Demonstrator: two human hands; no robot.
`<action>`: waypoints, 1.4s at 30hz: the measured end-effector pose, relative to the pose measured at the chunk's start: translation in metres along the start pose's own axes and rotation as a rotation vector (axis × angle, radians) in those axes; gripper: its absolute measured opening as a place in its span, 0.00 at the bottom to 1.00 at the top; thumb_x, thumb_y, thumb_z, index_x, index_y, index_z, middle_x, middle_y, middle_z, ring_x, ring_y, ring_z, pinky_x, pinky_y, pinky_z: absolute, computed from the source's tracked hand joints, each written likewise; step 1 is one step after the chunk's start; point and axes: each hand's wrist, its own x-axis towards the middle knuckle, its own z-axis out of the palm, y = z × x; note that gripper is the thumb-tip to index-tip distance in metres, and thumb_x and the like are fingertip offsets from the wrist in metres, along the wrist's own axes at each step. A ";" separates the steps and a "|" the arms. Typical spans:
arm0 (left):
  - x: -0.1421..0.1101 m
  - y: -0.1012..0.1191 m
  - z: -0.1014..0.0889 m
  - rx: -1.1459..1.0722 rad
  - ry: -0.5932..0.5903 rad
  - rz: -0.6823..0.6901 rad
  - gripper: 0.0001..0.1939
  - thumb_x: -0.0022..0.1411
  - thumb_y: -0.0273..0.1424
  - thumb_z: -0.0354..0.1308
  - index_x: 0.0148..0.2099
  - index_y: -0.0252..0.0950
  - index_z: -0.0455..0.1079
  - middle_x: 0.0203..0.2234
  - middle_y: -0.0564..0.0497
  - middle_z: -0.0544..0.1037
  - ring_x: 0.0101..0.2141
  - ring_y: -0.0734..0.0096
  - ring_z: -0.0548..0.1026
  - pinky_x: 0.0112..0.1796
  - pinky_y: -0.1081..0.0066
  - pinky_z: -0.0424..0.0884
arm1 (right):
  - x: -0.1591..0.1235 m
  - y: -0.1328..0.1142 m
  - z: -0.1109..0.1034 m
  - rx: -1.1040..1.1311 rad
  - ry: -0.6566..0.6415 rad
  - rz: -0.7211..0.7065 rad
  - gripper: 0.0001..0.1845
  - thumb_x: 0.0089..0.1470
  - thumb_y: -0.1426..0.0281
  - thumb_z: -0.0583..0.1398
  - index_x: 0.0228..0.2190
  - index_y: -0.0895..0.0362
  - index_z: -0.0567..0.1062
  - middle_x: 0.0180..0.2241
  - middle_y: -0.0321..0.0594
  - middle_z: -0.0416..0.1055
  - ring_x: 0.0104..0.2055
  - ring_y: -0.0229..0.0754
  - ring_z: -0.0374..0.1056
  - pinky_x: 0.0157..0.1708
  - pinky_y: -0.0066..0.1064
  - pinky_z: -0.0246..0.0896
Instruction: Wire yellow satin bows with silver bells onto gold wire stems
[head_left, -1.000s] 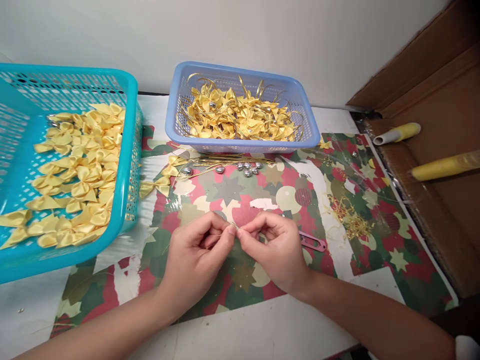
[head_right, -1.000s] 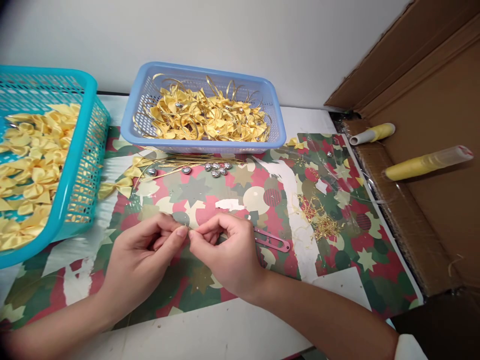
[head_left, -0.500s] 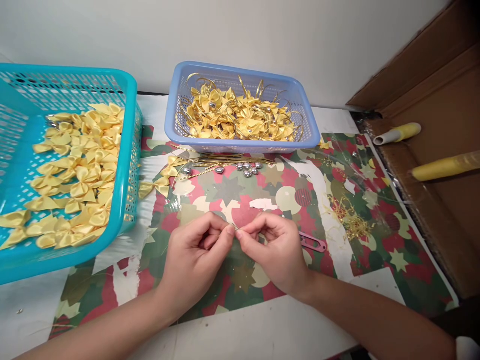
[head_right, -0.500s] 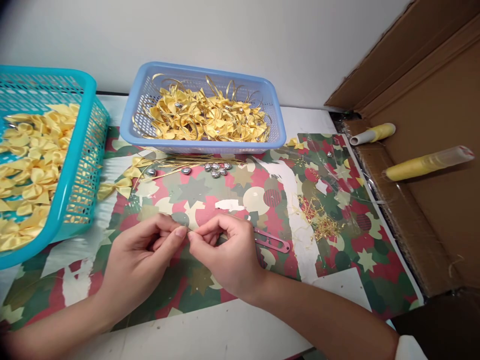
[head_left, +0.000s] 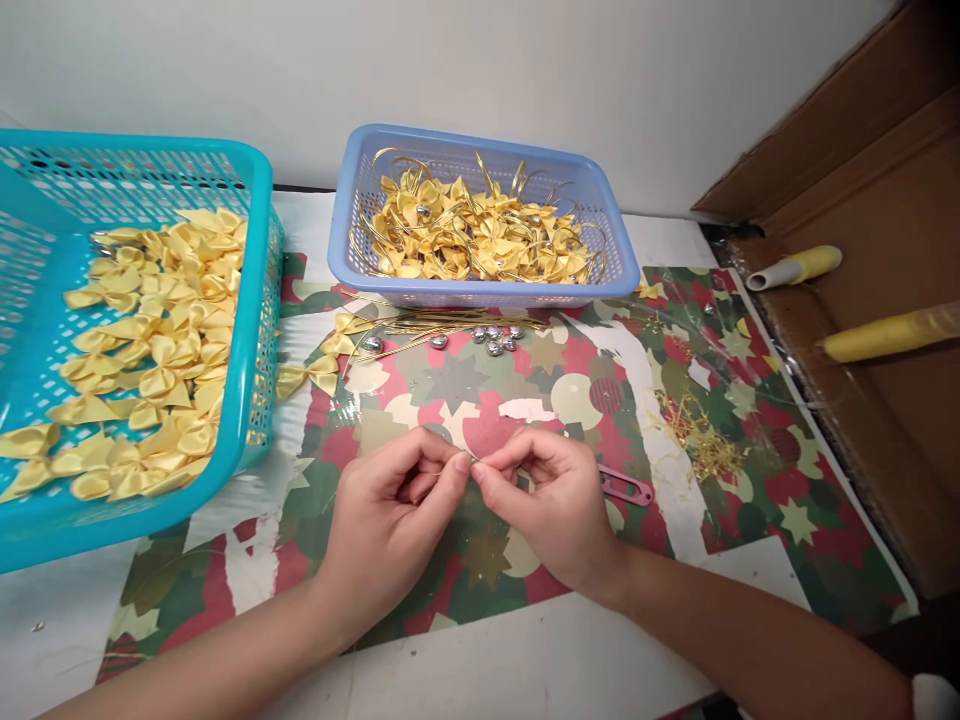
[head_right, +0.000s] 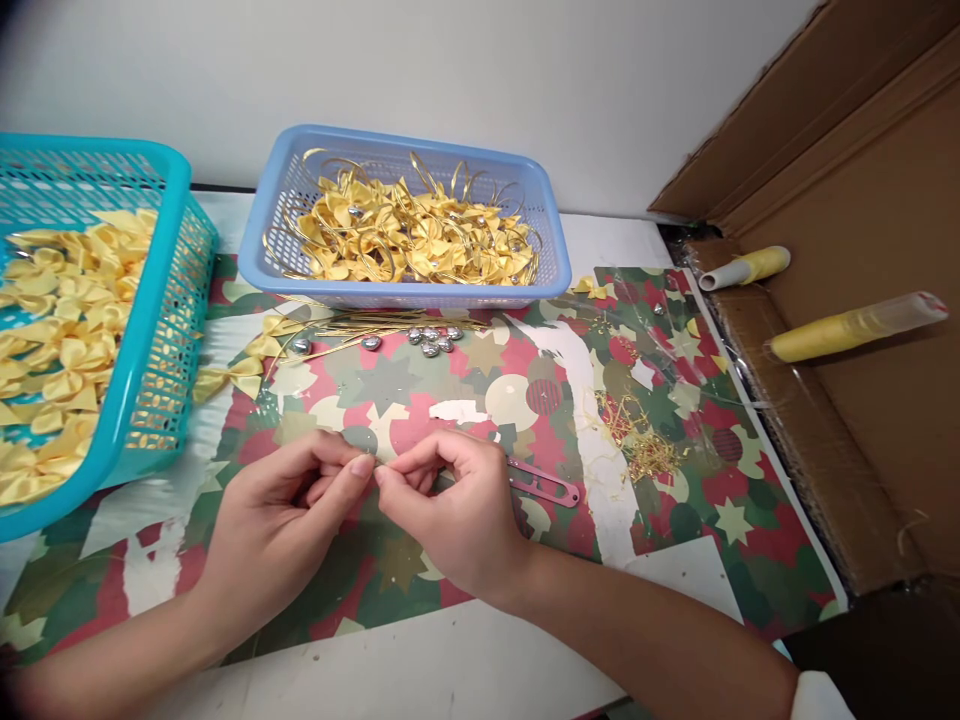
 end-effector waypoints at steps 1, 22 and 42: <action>0.000 0.000 0.000 -0.001 -0.002 0.003 0.13 0.60 0.27 0.54 0.23 0.36 0.64 0.14 0.61 0.53 0.17 0.80 0.53 0.18 0.78 0.52 | 0.000 0.000 0.000 0.003 0.001 0.000 0.08 0.44 0.77 0.64 0.20 0.56 0.71 0.19 0.32 0.68 0.22 0.33 0.63 0.22 0.25 0.61; 0.000 -0.001 -0.002 -0.073 -0.075 -0.092 0.10 0.61 0.32 0.54 0.28 0.36 0.69 0.17 0.55 0.68 0.17 0.78 0.59 0.17 0.76 0.56 | 0.001 0.000 0.000 -0.003 -0.005 0.001 0.07 0.45 0.75 0.63 0.20 0.56 0.71 0.19 0.33 0.69 0.22 0.34 0.64 0.23 0.26 0.63; 0.001 0.001 -0.003 -0.124 -0.095 -0.110 0.10 0.60 0.32 0.53 0.28 0.36 0.67 0.15 0.59 0.60 0.16 0.79 0.56 0.16 0.77 0.54 | 0.000 0.001 0.000 0.003 0.001 -0.004 0.07 0.45 0.75 0.63 0.20 0.56 0.71 0.19 0.33 0.69 0.22 0.34 0.64 0.23 0.27 0.63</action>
